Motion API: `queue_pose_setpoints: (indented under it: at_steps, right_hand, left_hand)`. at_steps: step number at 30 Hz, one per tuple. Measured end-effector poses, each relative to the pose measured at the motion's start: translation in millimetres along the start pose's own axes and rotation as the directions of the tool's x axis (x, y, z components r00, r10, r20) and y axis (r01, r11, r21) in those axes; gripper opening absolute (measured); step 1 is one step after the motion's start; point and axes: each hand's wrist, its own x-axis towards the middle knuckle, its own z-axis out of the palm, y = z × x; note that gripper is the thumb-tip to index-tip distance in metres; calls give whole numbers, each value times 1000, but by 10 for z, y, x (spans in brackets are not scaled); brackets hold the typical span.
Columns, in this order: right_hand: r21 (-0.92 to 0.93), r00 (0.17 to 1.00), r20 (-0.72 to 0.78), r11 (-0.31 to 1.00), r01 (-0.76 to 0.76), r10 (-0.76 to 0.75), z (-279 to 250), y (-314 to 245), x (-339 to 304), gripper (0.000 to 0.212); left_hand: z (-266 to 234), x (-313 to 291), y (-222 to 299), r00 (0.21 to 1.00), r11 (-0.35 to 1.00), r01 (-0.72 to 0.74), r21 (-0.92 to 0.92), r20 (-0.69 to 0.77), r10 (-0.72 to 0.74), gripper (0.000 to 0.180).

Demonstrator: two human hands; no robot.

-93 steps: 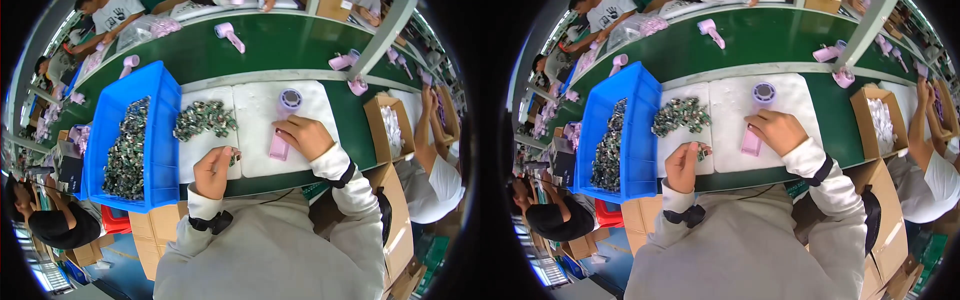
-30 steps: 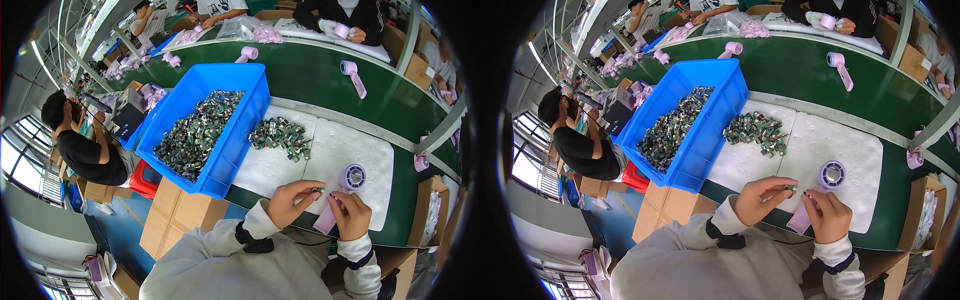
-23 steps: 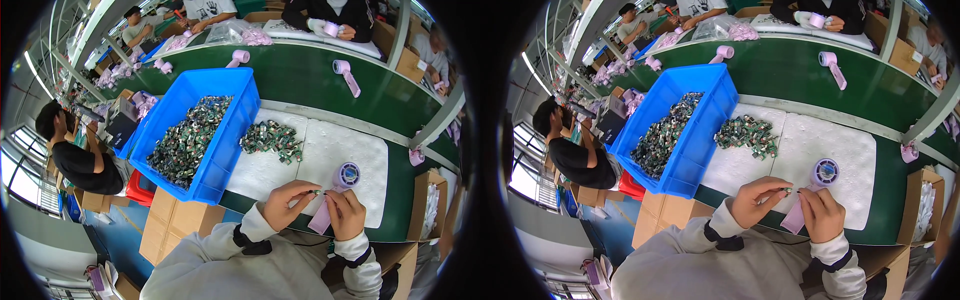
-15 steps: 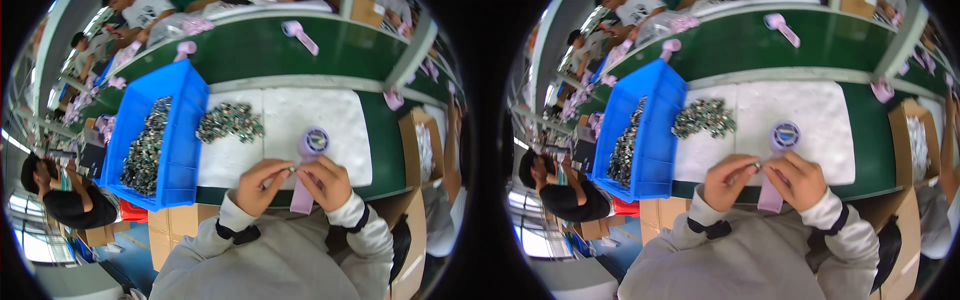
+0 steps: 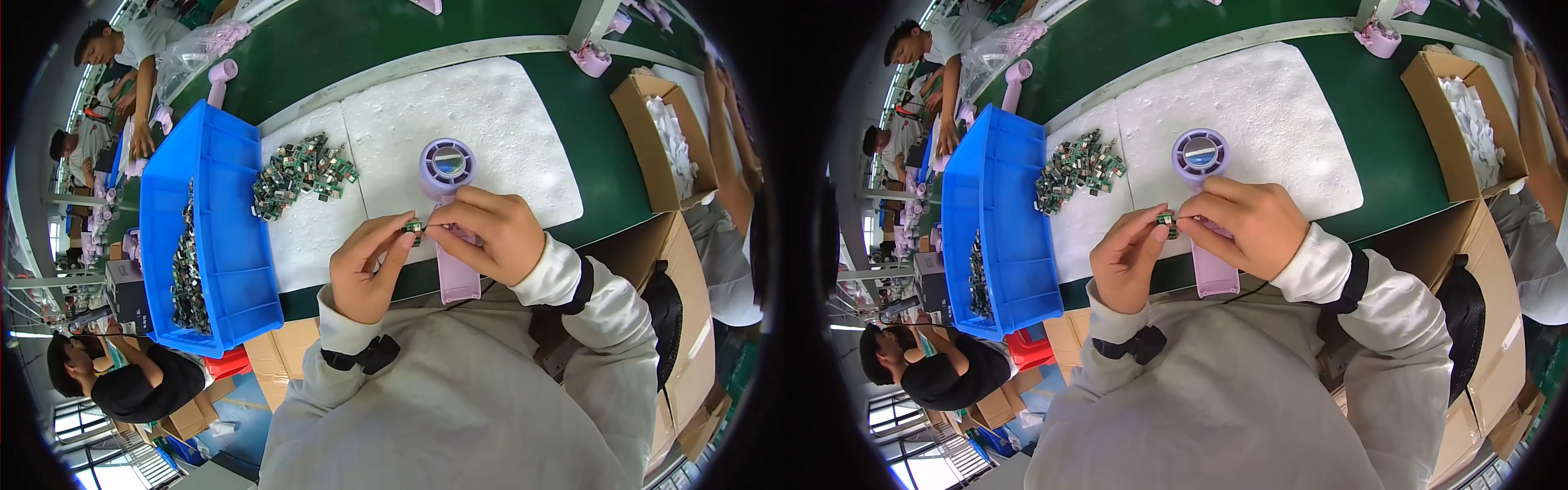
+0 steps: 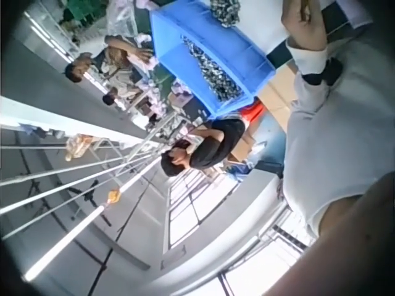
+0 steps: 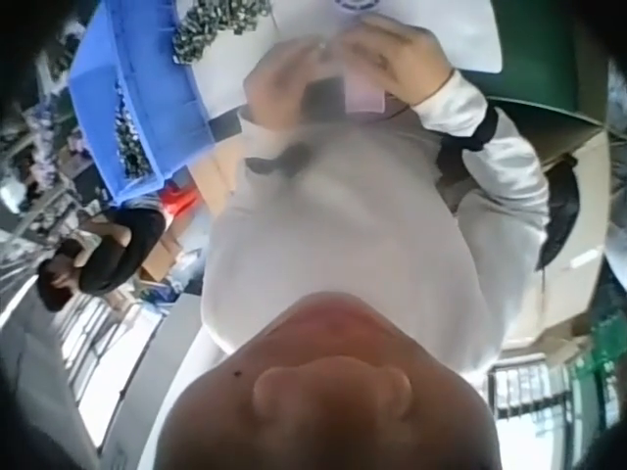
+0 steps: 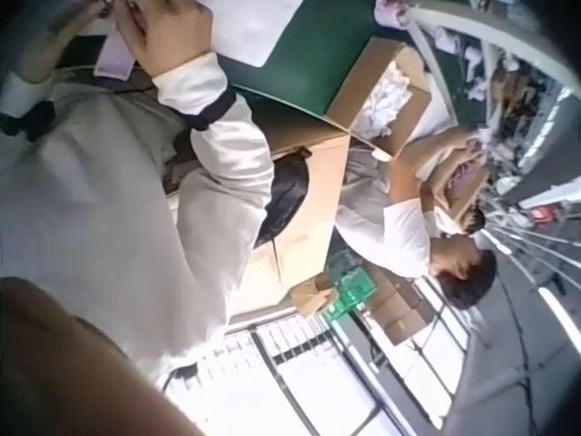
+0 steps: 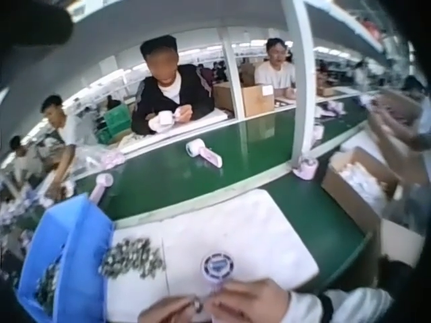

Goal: The person picks up a circuit board and a pink fan housing, connects a wire to the board, and presses the board into the housing before setting the assembly aside.

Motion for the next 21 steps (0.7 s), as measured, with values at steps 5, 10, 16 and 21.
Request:
queue_pose_setpoints:
  at_steps: [5, 10, 16, 21]
  right_hand:
    - [-9, 1000, 21, 1000, 6, -5, -11, -3, -1, 12]
    - [11, 999, 26, 1000, 26, -26, -11, 30, 35, 11]
    - [65, 998, 60, 998, 21, -25, -37, 17, 27, 11]
    - [165, 997, 79, 986, 1, -14, -66, 12, 25, 11]
  left_hand:
    - [23, 26, -17, 999, 999, -36, -19, 2, 36, 30]
    - [3, 39, -65, 994, 993, -108, 47, -6, 109, 29]
    - [-15, 21, -49, 991, 983, -131, 127, 18, 130, 29]
    - [-149, 38, -24, 986, 1000, 0, -21, 169, 3, 32]
